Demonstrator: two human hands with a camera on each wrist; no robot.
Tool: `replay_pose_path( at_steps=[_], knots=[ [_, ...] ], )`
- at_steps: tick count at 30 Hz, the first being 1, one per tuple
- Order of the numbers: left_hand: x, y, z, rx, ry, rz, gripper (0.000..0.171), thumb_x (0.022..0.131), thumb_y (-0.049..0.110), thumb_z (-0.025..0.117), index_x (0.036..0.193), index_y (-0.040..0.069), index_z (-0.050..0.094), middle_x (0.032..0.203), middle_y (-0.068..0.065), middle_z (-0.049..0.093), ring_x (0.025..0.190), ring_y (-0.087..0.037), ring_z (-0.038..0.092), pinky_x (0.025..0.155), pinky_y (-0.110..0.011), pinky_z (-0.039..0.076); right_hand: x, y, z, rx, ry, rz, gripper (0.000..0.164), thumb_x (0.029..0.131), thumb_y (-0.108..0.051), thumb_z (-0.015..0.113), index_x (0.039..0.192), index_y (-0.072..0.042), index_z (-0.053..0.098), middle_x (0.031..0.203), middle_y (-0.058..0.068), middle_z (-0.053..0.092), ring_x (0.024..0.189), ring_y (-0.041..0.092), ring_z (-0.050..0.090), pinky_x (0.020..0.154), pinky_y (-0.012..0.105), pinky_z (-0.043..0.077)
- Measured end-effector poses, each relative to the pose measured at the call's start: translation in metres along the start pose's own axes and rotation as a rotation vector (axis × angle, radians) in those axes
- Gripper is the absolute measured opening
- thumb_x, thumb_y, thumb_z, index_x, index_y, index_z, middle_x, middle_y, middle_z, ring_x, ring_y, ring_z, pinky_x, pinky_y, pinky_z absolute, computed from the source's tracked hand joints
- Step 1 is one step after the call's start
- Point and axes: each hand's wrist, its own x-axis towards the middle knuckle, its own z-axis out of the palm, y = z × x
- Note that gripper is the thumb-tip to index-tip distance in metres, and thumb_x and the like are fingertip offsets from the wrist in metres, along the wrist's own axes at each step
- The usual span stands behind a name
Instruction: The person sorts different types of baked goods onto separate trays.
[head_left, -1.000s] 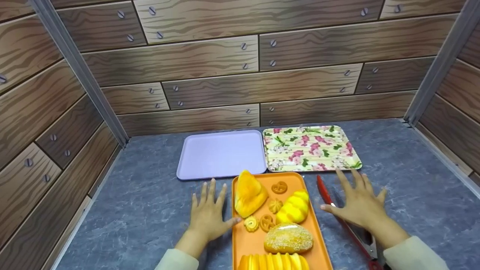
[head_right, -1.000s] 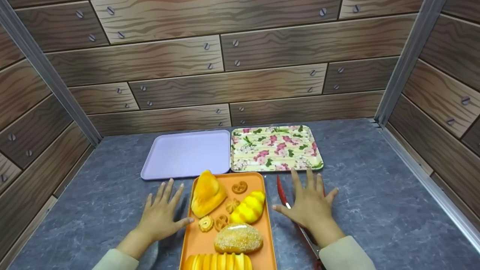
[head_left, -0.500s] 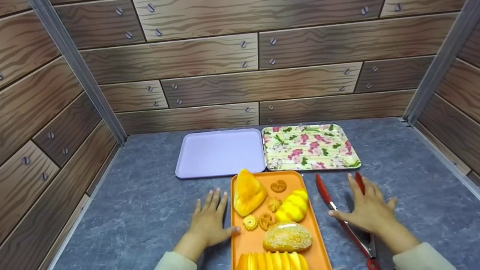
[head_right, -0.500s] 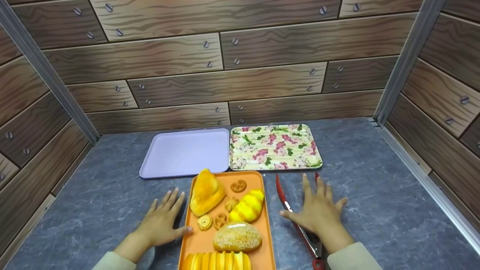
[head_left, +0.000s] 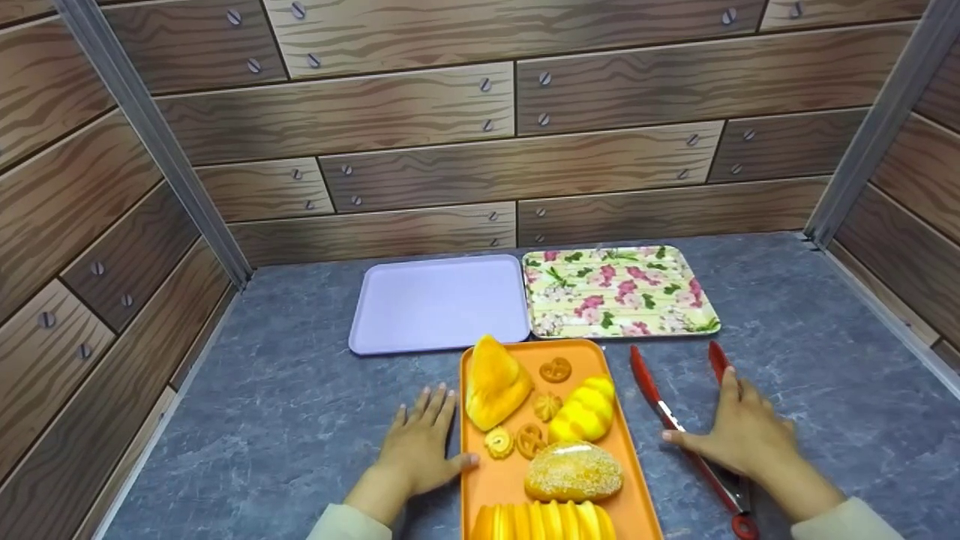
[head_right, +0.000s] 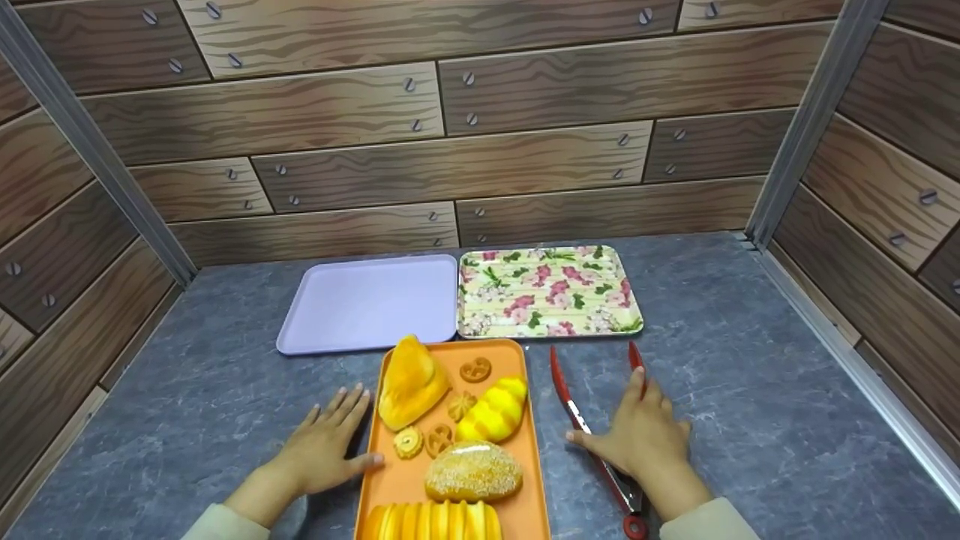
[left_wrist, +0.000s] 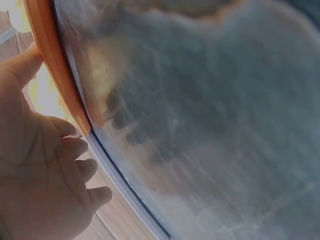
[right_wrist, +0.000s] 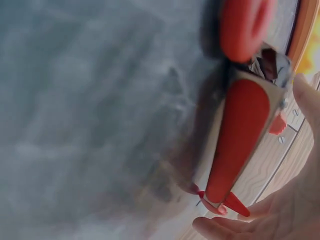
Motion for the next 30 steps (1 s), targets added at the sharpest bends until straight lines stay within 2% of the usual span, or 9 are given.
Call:
replay_pose_path(
  at_steps=[7, 19, 24, 30],
  knots=[
    [-0.0003, -0.0007, -0.0001, -0.020, -0.021, 0.008, 0.091, 0.072, 0.072, 0.030, 0.139, 0.013, 0.014, 0.143, -0.006, 0.010, 0.128, -0.027, 0.008, 0.097, -0.052, 0.012, -0.0040, 0.0063, 0.0013, 0.026, -0.030, 0.025, 0.136, 0.049, -0.081, 0.049, 0.126, 0.022, 0.002, 0.114, 0.048, 0.019, 0.099, 0.060, 0.025, 0.067, 0.068, 0.029],
    [-0.0005, 0.0009, 0.0009, -0.045, -0.030, 0.050, 0.083, 0.078, 0.066, 0.032, 0.139, 0.011, 0.016, 0.142, -0.005, 0.014, 0.127, -0.025, 0.010, 0.098, -0.050, 0.014, -0.0002, 0.0052, 0.0016, 0.072, -0.069, 0.064, 0.139, 0.046, -0.078, 0.054, 0.120, 0.029, 0.003, 0.105, 0.052, 0.023, 0.095, 0.061, 0.029, 0.076, 0.063, 0.031],
    [0.0000, 0.0005, 0.0014, -0.067, -0.043, 0.052, 0.083, 0.078, 0.065, 0.032, 0.139, 0.011, 0.014, 0.142, -0.005, 0.013, 0.127, -0.025, 0.010, 0.098, -0.049, 0.014, 0.0021, 0.0059, 0.0001, 0.094, -0.065, 0.080, 0.138, 0.044, -0.077, 0.058, 0.116, 0.031, 0.010, 0.098, 0.048, 0.031, 0.087, 0.056, 0.038, 0.072, 0.059, 0.035],
    [0.0001, 0.0001, 0.0013, -0.070, -0.048, 0.054, 0.083, 0.078, 0.065, 0.032, 0.139, 0.011, 0.014, 0.142, -0.006, 0.013, 0.127, -0.026, 0.011, 0.098, -0.050, 0.013, 0.0027, 0.0083, -0.0012, 0.120, -0.046, 0.072, 0.124, 0.042, -0.073, 0.063, 0.107, 0.027, 0.029, 0.089, 0.039, 0.040, 0.080, 0.048, 0.045, 0.068, 0.054, 0.038]
  ],
)
